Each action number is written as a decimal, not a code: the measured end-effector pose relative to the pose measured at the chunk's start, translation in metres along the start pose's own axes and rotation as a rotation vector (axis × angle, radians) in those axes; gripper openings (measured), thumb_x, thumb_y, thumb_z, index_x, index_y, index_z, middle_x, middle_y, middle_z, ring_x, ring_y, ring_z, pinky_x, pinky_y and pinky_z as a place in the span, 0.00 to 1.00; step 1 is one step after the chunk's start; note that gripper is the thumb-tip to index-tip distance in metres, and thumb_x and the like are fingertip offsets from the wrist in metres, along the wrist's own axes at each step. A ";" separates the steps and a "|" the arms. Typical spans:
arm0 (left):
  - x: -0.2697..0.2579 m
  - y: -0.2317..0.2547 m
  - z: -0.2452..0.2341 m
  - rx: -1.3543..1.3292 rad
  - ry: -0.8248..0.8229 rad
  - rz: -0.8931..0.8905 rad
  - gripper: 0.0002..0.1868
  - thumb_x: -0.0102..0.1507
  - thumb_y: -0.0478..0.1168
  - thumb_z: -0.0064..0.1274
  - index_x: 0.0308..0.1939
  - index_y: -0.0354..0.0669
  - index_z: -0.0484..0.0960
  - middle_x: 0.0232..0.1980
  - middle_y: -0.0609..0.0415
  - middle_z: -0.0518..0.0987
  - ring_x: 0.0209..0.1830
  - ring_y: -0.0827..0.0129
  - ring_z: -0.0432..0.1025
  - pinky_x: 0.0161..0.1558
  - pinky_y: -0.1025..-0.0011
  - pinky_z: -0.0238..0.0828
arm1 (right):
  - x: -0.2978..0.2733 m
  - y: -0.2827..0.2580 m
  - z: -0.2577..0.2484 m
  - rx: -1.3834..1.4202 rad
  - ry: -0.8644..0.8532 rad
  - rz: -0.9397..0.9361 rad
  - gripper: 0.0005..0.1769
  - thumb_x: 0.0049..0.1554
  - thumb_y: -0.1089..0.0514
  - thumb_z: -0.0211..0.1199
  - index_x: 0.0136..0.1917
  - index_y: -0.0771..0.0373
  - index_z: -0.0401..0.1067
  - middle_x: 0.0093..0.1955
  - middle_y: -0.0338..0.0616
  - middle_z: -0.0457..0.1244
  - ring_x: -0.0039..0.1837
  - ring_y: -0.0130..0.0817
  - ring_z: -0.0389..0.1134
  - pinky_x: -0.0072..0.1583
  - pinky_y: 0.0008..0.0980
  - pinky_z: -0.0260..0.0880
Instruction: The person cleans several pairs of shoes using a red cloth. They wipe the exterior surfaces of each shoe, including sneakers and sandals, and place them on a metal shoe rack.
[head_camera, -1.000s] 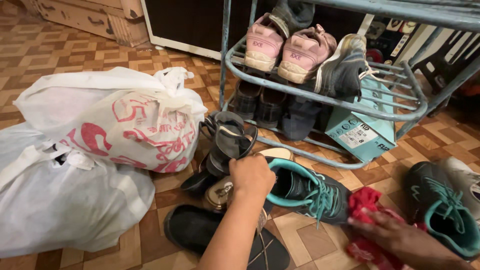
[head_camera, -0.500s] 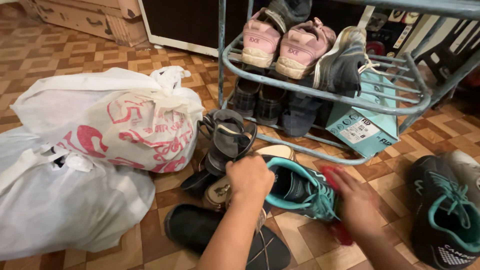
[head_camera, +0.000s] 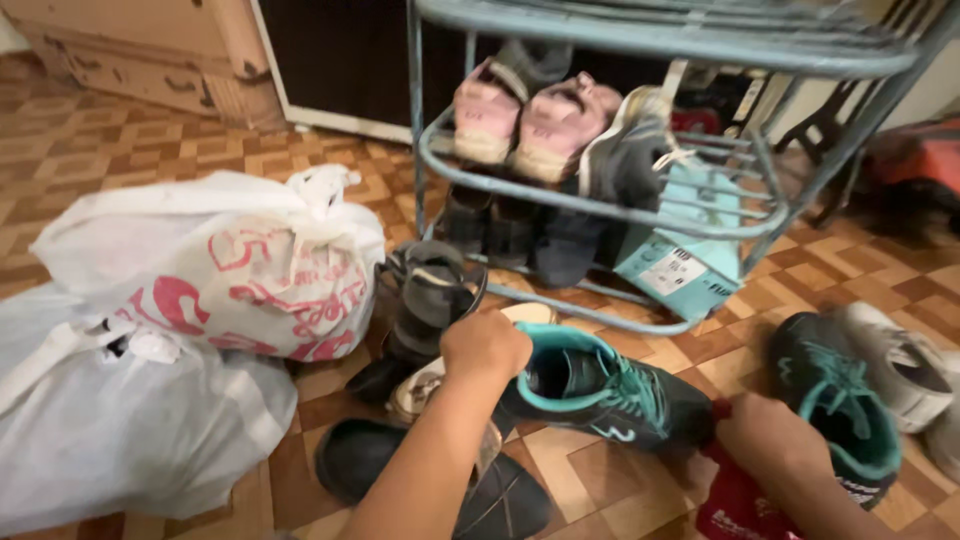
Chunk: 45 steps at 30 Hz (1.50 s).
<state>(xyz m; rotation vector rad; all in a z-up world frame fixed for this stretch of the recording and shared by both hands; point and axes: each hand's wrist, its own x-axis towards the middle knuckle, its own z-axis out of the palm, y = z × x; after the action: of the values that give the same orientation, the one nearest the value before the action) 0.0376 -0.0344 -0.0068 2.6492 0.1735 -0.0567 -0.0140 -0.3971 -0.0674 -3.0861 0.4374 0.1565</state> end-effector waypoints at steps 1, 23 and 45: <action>0.000 0.007 0.003 0.052 -0.040 0.027 0.17 0.60 0.45 0.48 0.46 0.44 0.88 0.52 0.42 0.81 0.54 0.49 0.76 0.54 0.53 0.74 | -0.012 -0.009 -0.023 0.050 0.038 0.018 0.17 0.58 0.51 0.54 0.54 0.59 0.78 0.50 0.57 0.73 0.56 0.55 0.75 0.59 0.53 0.75; -0.049 0.161 0.189 -0.314 -0.793 0.061 0.23 0.63 0.52 0.43 0.56 0.46 0.78 0.45 0.46 0.80 0.43 0.52 0.76 0.42 0.58 0.69 | -0.025 0.004 -0.066 -0.113 -0.152 -0.310 0.24 0.50 0.44 0.69 0.59 0.47 0.77 0.65 0.49 0.63 0.65 0.48 0.68 0.65 0.42 0.70; 0.043 0.129 -0.193 -0.020 0.286 0.354 0.20 0.60 0.41 0.50 0.57 0.43 0.77 0.63 0.41 0.74 0.62 0.45 0.70 0.61 0.51 0.68 | 0.074 -0.120 -0.289 0.335 0.405 -0.460 0.20 0.52 0.53 0.65 0.59 0.47 0.76 0.58 0.49 0.67 0.60 0.51 0.70 0.61 0.46 0.71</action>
<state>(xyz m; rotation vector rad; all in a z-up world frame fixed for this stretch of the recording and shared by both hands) 0.0995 -0.0520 0.2205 2.6151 -0.2017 0.4385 0.1183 -0.3123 0.2136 -2.7753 -0.2315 -0.4997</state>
